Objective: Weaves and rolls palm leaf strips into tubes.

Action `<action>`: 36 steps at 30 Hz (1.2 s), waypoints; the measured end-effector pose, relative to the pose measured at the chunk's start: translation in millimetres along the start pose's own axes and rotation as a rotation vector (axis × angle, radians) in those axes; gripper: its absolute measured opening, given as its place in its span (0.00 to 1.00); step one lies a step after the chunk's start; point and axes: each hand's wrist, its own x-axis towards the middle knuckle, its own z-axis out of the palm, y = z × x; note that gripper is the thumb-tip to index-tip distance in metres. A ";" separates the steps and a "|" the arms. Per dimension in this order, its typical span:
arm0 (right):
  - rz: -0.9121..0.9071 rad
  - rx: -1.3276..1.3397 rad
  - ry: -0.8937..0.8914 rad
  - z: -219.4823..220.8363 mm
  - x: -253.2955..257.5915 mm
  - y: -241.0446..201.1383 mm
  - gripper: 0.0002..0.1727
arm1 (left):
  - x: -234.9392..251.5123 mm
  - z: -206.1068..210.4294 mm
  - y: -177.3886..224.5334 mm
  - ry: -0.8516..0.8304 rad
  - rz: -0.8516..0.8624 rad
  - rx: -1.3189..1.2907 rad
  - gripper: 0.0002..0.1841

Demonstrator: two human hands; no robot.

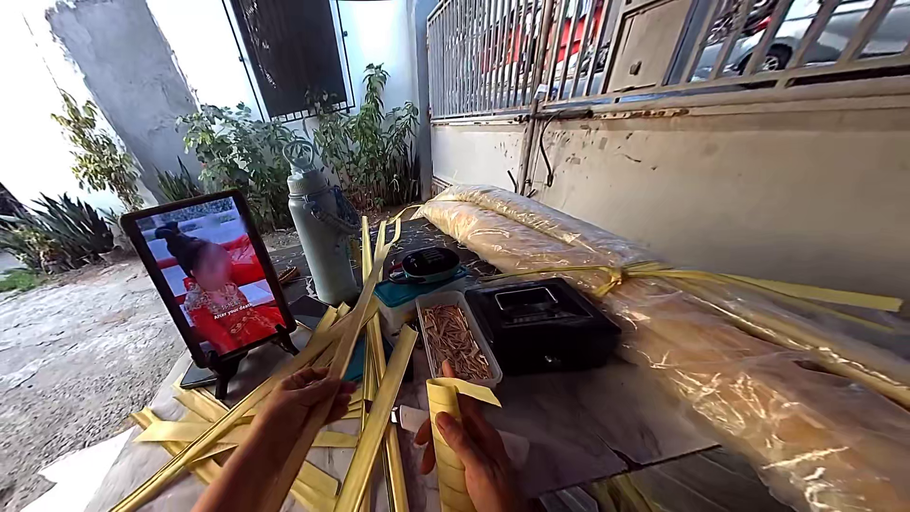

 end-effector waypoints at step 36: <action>0.291 0.213 -0.184 26.9 -7.0 -45.1 0.34 | 27.1 -120.0 -13.5 0.301 0.291 1.266 0.23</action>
